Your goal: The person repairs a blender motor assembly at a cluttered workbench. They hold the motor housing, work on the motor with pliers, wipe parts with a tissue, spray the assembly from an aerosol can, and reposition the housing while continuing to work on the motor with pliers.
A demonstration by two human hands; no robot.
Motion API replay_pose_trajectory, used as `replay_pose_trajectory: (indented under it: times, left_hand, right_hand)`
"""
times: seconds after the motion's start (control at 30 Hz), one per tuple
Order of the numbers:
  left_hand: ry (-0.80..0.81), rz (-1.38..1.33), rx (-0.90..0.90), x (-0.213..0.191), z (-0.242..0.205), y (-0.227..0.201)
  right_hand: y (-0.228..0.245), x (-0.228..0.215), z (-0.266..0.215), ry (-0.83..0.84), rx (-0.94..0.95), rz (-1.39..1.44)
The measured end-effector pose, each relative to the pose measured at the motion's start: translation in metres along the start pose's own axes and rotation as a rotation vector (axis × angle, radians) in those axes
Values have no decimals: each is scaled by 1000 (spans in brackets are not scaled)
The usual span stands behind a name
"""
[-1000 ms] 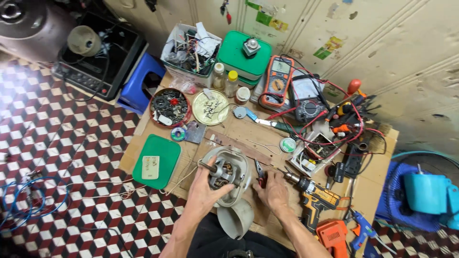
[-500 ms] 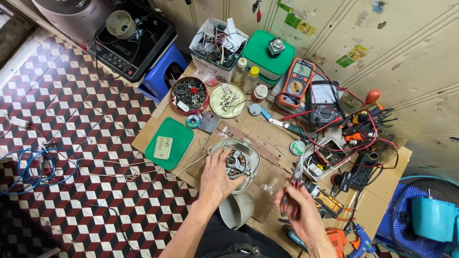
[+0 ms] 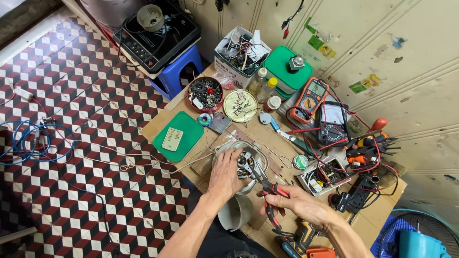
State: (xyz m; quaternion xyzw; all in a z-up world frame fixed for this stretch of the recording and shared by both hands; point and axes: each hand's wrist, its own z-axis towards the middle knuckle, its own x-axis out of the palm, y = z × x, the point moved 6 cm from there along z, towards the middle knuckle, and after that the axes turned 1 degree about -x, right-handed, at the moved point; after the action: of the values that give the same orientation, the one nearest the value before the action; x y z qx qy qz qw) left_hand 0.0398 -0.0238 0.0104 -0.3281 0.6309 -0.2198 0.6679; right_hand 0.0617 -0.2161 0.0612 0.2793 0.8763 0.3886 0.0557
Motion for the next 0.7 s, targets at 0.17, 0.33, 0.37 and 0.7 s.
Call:
replay_pose_trajectory:
  times: [0.17, 0.33, 0.37, 0.7]
  left_hand:
    - [3, 20, 5, -4, -5, -7]
    - [123, 22, 68, -21, 0, -3]
    - [190, 44, 138, -23, 1, 0]
    - [413, 68, 509, -40, 34, 4]
  right_hand:
    - [10, 6, -3, -19, -34, 2]
    - [-20, 17, -10, -124, -8, 217]
    - [-23, 21, -14, -172, 6, 304]
    - [-70, 119, 20, -418, -175, 921]
